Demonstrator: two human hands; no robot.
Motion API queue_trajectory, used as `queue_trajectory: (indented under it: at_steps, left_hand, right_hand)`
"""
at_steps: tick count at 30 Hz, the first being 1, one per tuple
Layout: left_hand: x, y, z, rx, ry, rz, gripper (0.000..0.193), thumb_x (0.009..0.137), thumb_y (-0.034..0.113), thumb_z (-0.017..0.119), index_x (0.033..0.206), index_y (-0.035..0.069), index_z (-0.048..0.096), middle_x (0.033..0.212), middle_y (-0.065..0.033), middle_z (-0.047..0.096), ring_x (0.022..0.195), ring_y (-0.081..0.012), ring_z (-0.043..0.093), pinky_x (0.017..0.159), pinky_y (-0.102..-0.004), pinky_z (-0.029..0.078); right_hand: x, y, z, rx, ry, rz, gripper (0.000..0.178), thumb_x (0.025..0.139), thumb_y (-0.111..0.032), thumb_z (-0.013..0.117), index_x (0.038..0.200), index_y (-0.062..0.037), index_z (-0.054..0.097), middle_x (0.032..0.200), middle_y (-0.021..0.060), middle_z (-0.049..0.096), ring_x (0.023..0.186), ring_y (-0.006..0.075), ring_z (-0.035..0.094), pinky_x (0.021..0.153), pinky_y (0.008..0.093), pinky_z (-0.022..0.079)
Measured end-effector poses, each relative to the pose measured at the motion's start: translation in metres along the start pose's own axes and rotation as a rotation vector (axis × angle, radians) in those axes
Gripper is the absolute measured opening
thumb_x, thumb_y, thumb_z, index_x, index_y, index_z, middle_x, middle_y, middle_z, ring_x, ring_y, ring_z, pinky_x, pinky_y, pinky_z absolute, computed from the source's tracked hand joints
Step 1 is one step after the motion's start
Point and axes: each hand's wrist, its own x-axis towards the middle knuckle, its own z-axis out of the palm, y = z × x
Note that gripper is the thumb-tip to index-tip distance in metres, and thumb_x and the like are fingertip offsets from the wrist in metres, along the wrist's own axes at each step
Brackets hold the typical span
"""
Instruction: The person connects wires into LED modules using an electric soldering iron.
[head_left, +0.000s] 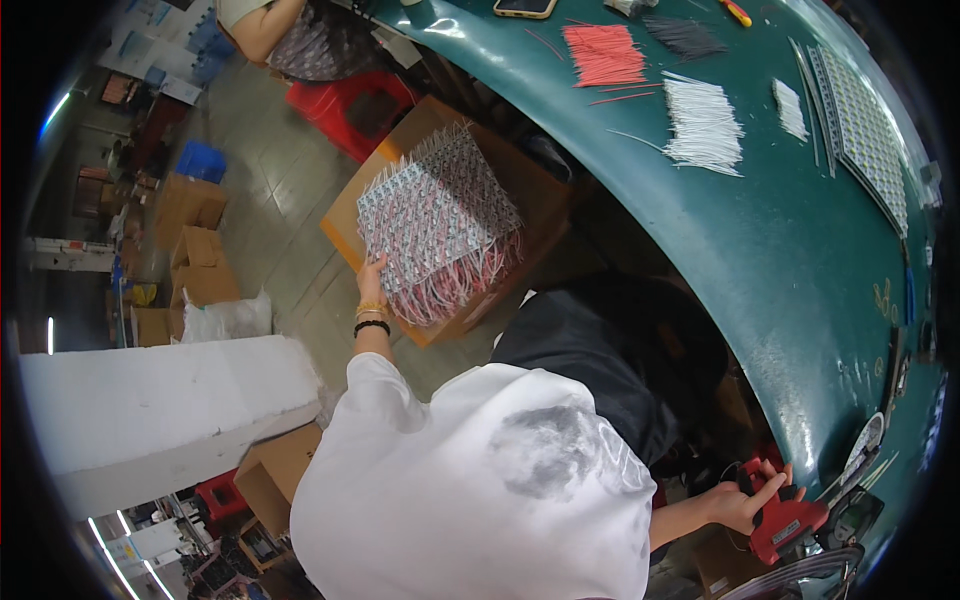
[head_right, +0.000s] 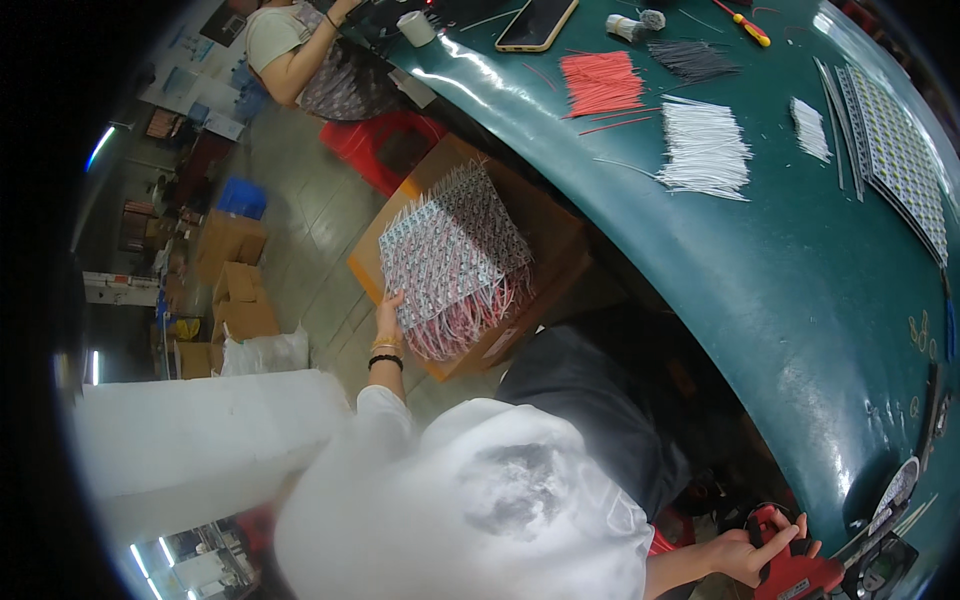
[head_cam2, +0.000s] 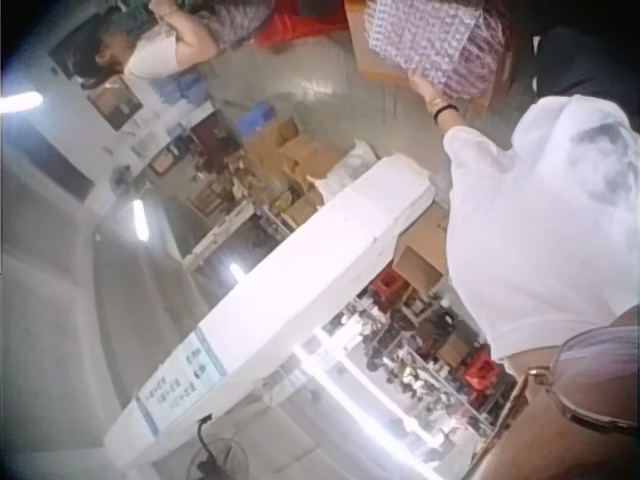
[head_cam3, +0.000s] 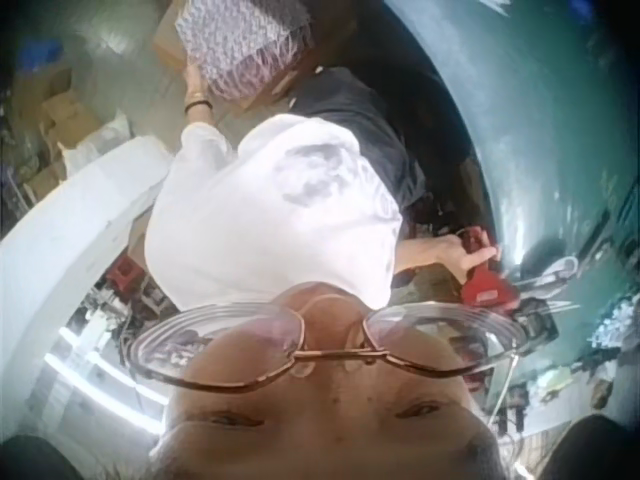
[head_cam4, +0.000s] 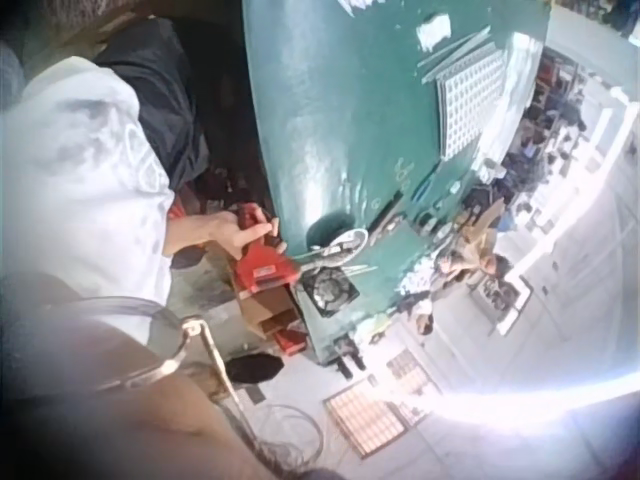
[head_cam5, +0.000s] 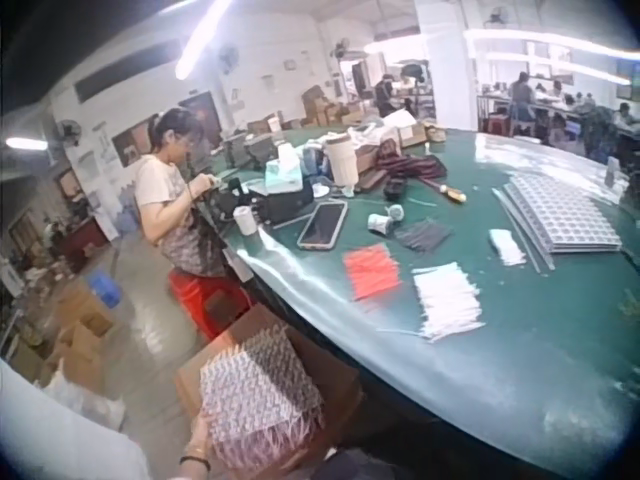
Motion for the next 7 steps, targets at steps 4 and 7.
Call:
queue_trajectory:
  at_steps: [4,7]
  left_hand:
    - [0.024,0.017,-0.025,1.118,0.111,0.194,0.033,0.073,0.023,0.067,0.091,-0.005,0.066,0.083,-0.0191,0.067,0.077,-0.0333,0.065,0.071,-0.0402,0.051]
    - [0.003,0.098,0.037,1.541,0.317,0.317,0.048,0.071,0.030,0.070,0.111,0.005,0.063,0.102,-0.0167,0.065,0.098,-0.0288,0.062,0.083,-0.0379,0.048]
  right_hand:
    - [0.002,0.006,-0.007,0.035,0.025,0.028,0.045,0.082,-0.003,0.058,0.118,0.0160,0.040,0.084,0.0228,0.060,0.060,0.0173,0.055,0.061,0.0267,0.049]
    - [-0.002,0.006,-0.017,0.049,0.022,0.127,0.051,0.083,-0.007,0.058,0.124,0.0132,0.037,0.086,0.0218,0.059,0.065,0.0165,0.054,0.073,0.0273,0.048]
